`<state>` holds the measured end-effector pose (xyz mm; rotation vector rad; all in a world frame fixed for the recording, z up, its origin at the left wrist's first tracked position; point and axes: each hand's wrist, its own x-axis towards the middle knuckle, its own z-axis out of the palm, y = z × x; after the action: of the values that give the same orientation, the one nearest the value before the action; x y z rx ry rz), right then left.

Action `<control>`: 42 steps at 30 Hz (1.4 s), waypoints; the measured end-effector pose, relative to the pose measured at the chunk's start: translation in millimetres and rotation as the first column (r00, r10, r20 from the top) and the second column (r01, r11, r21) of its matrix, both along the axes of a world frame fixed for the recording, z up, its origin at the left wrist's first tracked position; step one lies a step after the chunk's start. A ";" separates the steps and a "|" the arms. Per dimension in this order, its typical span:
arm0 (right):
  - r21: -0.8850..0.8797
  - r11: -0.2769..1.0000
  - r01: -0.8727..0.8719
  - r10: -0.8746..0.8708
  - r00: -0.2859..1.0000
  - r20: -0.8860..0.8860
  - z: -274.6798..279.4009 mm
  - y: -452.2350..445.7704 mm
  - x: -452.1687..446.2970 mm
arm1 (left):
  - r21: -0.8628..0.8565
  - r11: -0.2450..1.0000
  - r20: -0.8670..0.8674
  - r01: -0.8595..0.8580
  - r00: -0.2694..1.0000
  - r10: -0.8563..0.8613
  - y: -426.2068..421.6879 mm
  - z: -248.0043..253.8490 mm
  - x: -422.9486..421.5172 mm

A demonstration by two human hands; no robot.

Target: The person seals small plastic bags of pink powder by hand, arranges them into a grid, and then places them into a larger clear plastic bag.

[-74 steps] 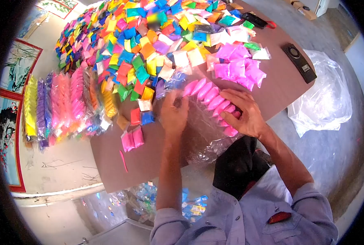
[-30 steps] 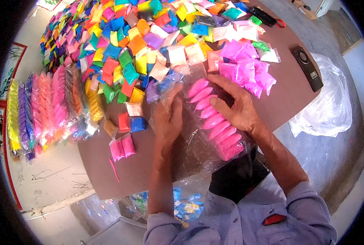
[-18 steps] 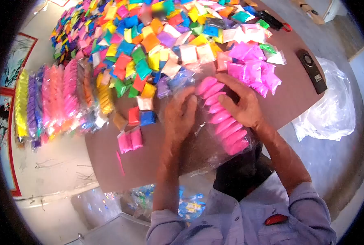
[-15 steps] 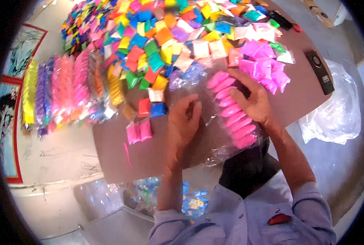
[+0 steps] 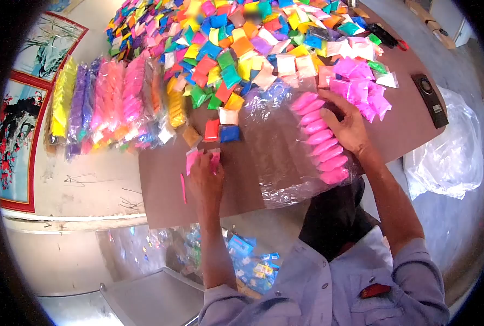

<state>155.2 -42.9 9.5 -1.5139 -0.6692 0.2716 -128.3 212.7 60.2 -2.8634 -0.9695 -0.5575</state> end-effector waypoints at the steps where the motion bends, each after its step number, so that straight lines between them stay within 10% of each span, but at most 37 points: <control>1: 0.006 1.000 -0.007 0.007 1.000 -0.015 1.1 0.3 -0.4 | -0.001 1.000 0.001 0.007 1.000 -0.007 -6.7 4.2 2.7; 4: 0.004 1.000 -0.001 0.001 1.000 0.031 -2.0 0.4 0.8 | -0.473 0.879 0.201 -0.063 0.963 0.177 -26.4 14.8 8.7; 6: 0.003 1.000 -0.002 0.001 1.000 0.021 -2.0 0.2 0.9 | -0.810 0.553 0.408 0.193 0.864 0.296 -25.4 16.9 8.3; 16: -0.003 0.999 0.043 -0.042 0.990 0.137 -0.1 0.0 2.5 | -0.880 0.164 0.474 0.446 0.847 0.242 -58.1 2.0 92.3; 34: -0.042 0.999 0.018 -0.008 0.975 0.220 4.7 -2.3 4.1 | -0.702 0.562 0.621 0.437 0.762 0.182 -61.5 -30.4 151.1; 42: -0.075 0.997 0.028 -0.012 0.979 0.203 9.0 -3.1 3.2 | -0.752 0.361 0.639 0.551 0.743 0.198 -74.7 -18.3 156.1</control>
<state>158.4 -46.0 18.5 -1.6364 -0.8111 0.1301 27.8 138.0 41.9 -3.9483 -1.3625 -1.5997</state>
